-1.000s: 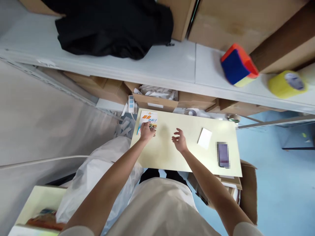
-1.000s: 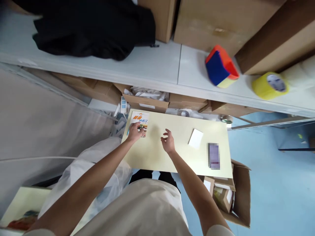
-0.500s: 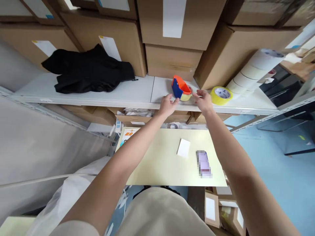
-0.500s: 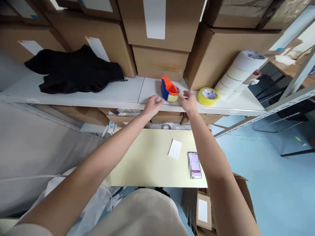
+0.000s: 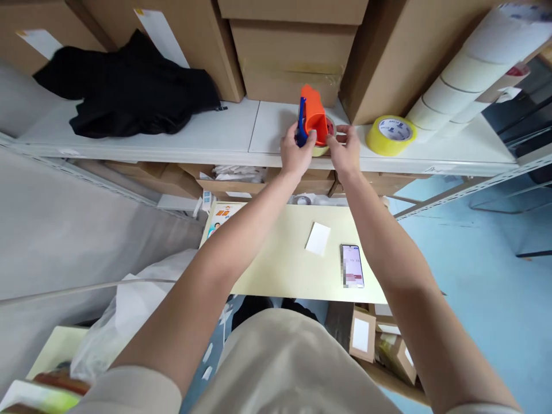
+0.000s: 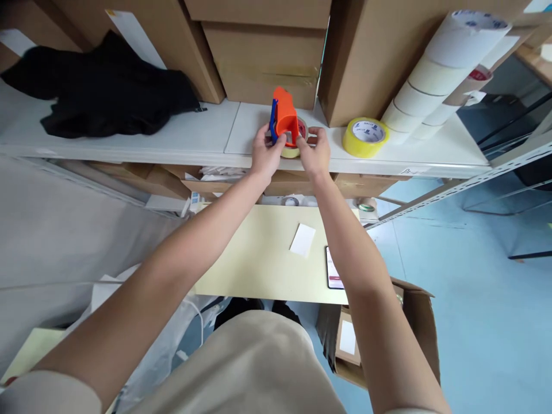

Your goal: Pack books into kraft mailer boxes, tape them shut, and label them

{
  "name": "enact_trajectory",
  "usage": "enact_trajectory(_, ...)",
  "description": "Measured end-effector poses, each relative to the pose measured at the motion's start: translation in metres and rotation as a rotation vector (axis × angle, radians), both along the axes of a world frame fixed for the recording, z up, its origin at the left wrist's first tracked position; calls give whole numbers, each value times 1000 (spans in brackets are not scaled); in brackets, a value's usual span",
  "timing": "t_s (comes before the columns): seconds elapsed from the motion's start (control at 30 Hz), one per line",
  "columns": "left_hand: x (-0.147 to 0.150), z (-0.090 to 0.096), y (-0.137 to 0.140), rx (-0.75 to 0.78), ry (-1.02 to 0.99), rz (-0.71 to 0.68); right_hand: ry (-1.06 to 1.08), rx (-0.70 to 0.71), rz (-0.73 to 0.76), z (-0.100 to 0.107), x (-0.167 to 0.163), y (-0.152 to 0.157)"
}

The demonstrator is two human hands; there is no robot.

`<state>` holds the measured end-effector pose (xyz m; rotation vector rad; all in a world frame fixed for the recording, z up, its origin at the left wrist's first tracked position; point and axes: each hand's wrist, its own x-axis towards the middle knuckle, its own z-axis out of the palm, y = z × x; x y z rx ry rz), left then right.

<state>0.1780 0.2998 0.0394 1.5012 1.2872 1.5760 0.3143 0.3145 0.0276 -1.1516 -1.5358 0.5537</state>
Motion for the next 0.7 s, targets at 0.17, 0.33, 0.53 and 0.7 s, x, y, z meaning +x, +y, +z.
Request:
enact_trajectory(0.17,-3,-16,-122,8,-57,-73,61,-50,-68,-9,4,-130)
enact_trajectory(0.33,-24,-107,-217,-306,-76,-94,82,-366,-53,-102,-11,-236)
enact_trajectory(0.53,-35,-225,-268,-679,-82,-113,111,-733,-56,-217,-21,-296)
enact_trajectory(0.7,-27,-258,-289,-764,-37,-133,100,-797,-80,-248,-10,-315)
